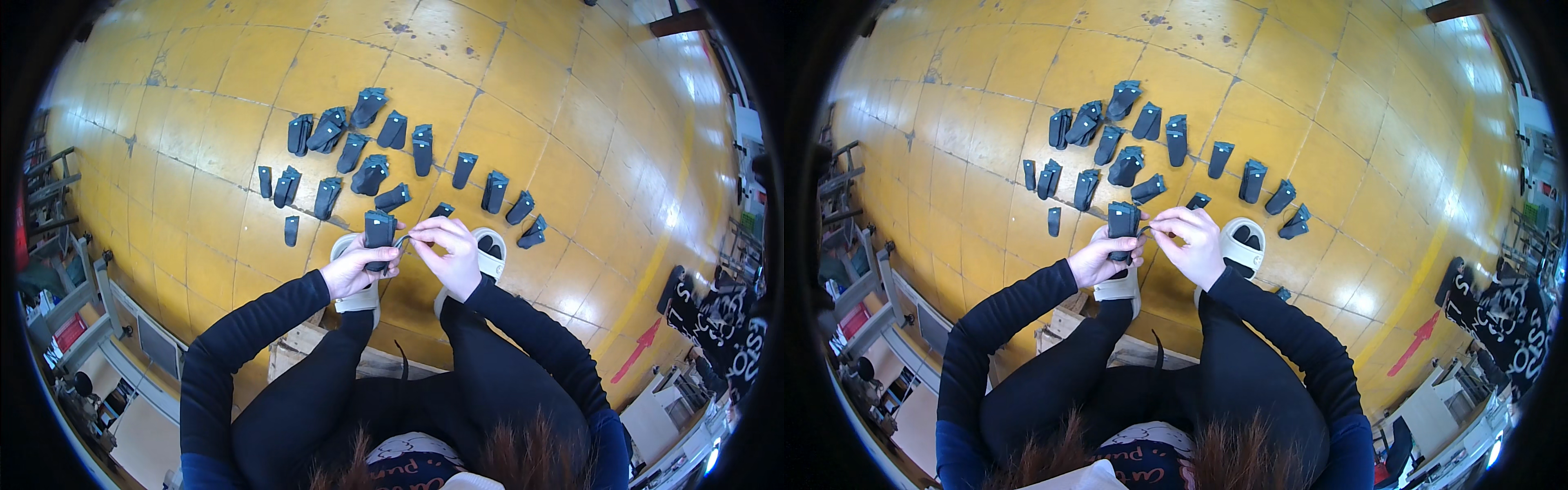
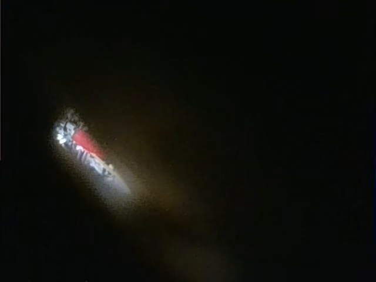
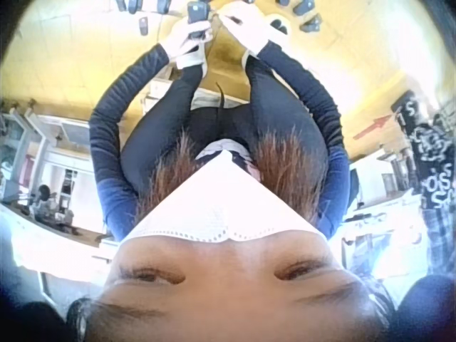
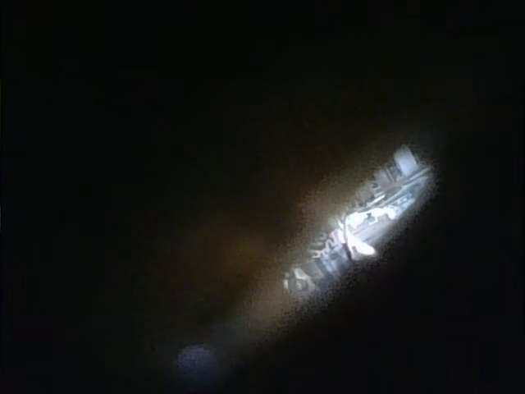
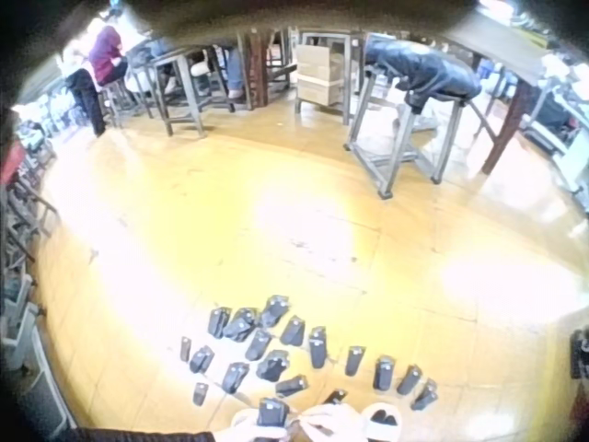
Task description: The person sits on the floor and repeatedly picks up small dark rectangular objects, attaches a thin black strip to each one, and places them back on the floor. The process is repeated for multiple items in a consistent sequence.
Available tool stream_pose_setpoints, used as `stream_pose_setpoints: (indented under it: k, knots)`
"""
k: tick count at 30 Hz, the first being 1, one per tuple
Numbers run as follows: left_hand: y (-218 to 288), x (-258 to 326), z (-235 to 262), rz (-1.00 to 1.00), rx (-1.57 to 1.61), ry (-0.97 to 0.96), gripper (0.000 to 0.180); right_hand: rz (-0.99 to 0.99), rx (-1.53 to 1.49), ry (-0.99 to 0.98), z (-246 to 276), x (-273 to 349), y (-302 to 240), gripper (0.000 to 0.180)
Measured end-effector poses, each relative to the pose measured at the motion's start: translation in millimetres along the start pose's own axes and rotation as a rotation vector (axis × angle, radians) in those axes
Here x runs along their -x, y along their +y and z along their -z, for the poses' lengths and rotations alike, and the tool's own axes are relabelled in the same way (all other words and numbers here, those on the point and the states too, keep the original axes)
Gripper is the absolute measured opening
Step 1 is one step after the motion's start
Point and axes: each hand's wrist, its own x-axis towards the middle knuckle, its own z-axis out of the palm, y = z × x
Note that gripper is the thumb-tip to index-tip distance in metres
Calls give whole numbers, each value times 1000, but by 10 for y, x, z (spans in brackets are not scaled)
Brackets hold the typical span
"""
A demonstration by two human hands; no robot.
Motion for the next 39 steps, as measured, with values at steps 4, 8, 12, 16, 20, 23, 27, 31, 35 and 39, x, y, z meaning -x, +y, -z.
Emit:
stream_pose_setpoints:
  k: [4,8,12,16,20,23,27,31,35,39]
  knots:
    - [0,-6,32,1,37,6,49,88,55,30,-9,42,-7,11]
    - [8,12,52,-10,52,-40,49,132,94,24,13,84,-65,12]
    - [-14,3,52,-2,116,4,46,218,74,-5,30,117,-102,11]
    - [-17,-16,111,41,80,59,38,157,-95,-55,-32,148,-70,12]
    - [-17,5,144,40,-95,84,31,-158,-325,-183,30,216,-98,10]
    - [-31,-16,203,4,-177,101,32,-308,-418,-185,67,269,-34,8]
    - [-13,0,249,6,-153,94,37,-488,-476,-135,156,180,13,5]
    - [-67,3,322,-14,-213,33,40,-623,-559,-85,206,109,129,6]
    - [-83,24,265,47,-247,21,40,-662,-500,-99,266,156,271,5]
    - [-169,14,221,12,-368,-49,39,-709,-540,-124,275,254,335,5]
